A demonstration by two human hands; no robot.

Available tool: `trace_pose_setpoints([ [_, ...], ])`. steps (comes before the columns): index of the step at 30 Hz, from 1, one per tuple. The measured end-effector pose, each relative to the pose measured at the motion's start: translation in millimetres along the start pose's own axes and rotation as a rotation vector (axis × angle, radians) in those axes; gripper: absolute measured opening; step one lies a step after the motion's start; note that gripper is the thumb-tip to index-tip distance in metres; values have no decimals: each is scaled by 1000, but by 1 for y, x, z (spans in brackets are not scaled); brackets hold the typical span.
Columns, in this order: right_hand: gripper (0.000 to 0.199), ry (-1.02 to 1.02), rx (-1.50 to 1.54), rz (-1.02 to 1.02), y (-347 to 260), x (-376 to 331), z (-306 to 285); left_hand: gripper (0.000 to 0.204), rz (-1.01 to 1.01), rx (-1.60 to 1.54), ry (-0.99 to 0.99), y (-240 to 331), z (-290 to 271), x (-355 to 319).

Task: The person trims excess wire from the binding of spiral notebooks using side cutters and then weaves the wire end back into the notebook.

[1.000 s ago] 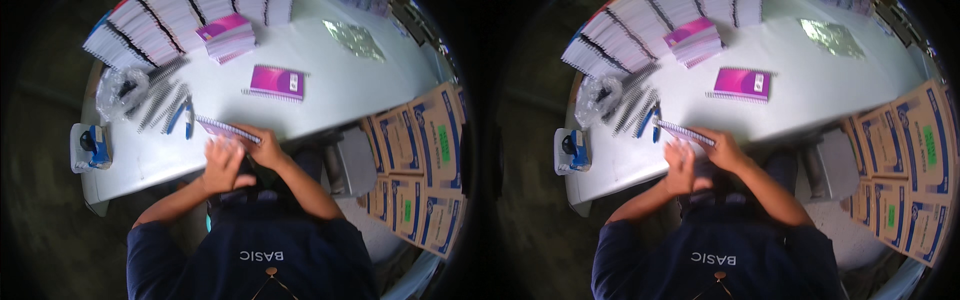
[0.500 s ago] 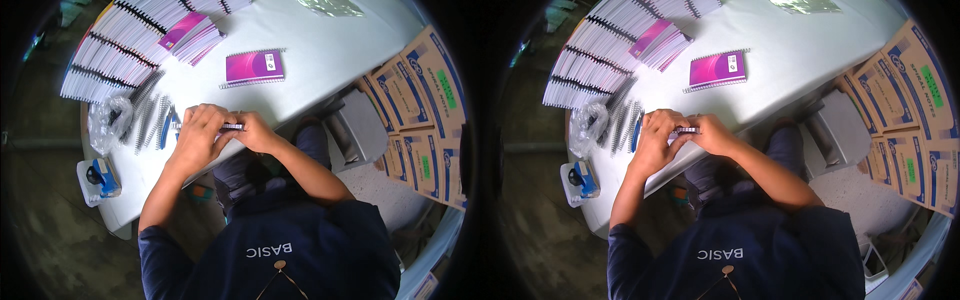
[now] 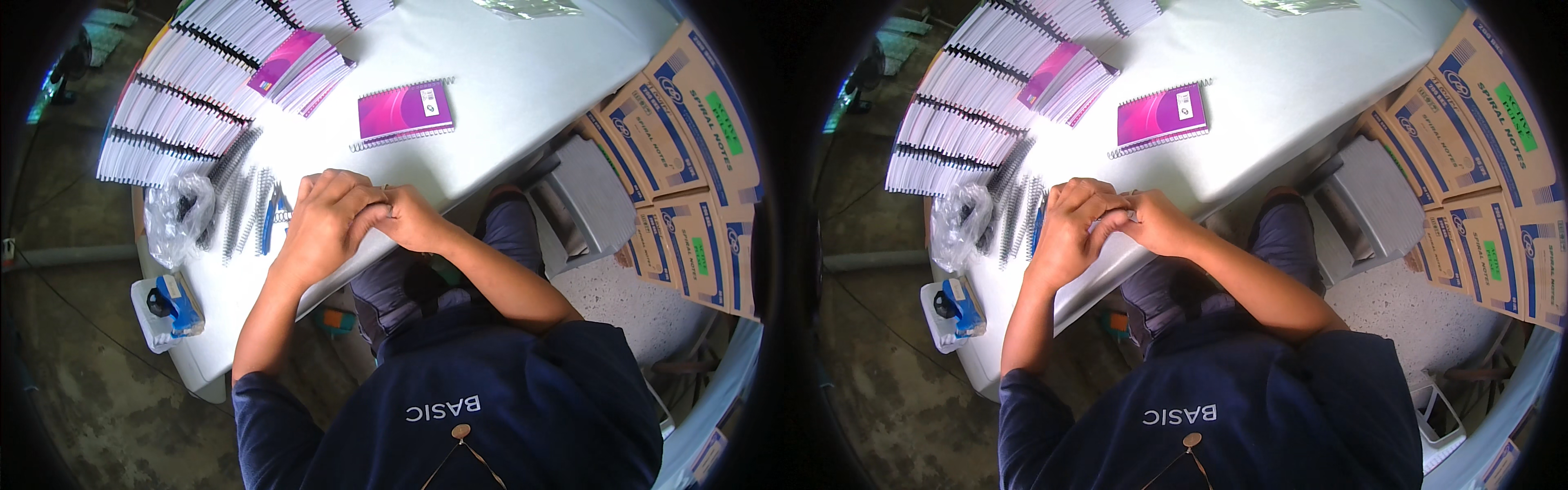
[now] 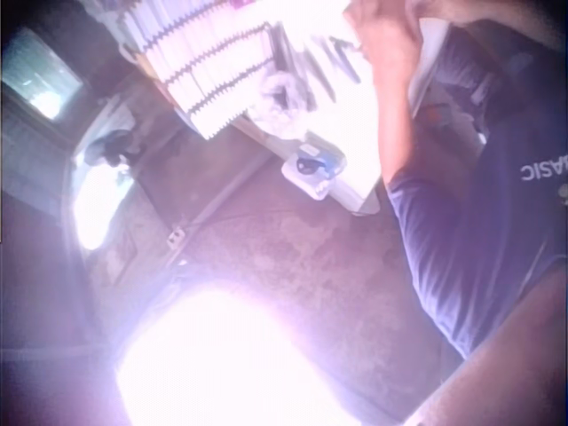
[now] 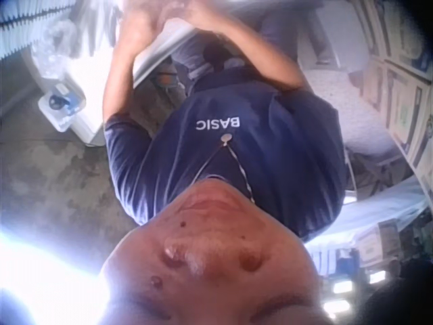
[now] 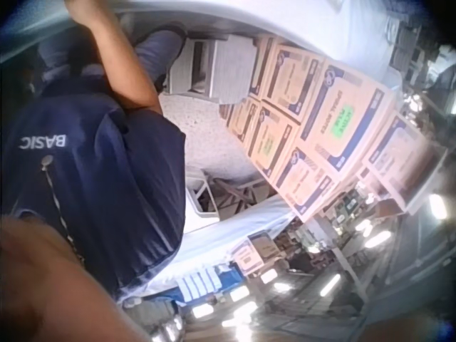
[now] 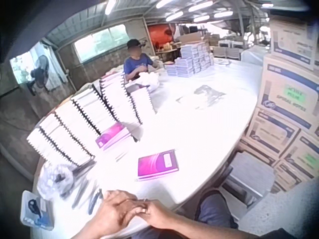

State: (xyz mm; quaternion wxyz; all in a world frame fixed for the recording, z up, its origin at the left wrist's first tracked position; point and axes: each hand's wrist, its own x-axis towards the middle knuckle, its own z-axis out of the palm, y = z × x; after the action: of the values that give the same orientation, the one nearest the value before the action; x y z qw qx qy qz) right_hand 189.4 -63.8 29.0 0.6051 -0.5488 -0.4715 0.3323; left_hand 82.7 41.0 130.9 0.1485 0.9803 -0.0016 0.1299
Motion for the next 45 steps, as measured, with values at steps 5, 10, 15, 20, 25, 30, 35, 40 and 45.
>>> trace_pose_setpoints([
  [5, 25, 4, 44, 33, -4, 0, -1, 18, -23, -29, -3, 2, -2, 2],
  [10, 22, 16, 122, -54, 6, 0, 4, 19, -50, -73, -17, 8, 2, 0],
  [15, 19, -1, 54, 27, 0, -2, 0, 20, -1, -19, 43, 6, 7, -1],
  [20, 15, -12, -25, -9, 0, 0, 0, 28, -51, 127, 4, 12, 1, -2],
  [25, 15, 193, 154, -175, -15, 6, -5, 29, -30, 107, 191, 18, -15, 12],
  [30, 23, 336, -153, -371, -46, 34, -88, 22, -167, 138, 417, -26, -19, 50],
  [35, 28, 187, -600, -197, 3, 33, -132, 39, -191, -5, 437, -79, 83, 53],
  [40, 40, 477, -684, -51, 6, 21, -114, 54, -381, -101, 418, -80, 84, 47],
  [45, 36, 482, -742, -31, 19, 16, -116, 43, -375, -11, 369, -57, 84, 43],
])
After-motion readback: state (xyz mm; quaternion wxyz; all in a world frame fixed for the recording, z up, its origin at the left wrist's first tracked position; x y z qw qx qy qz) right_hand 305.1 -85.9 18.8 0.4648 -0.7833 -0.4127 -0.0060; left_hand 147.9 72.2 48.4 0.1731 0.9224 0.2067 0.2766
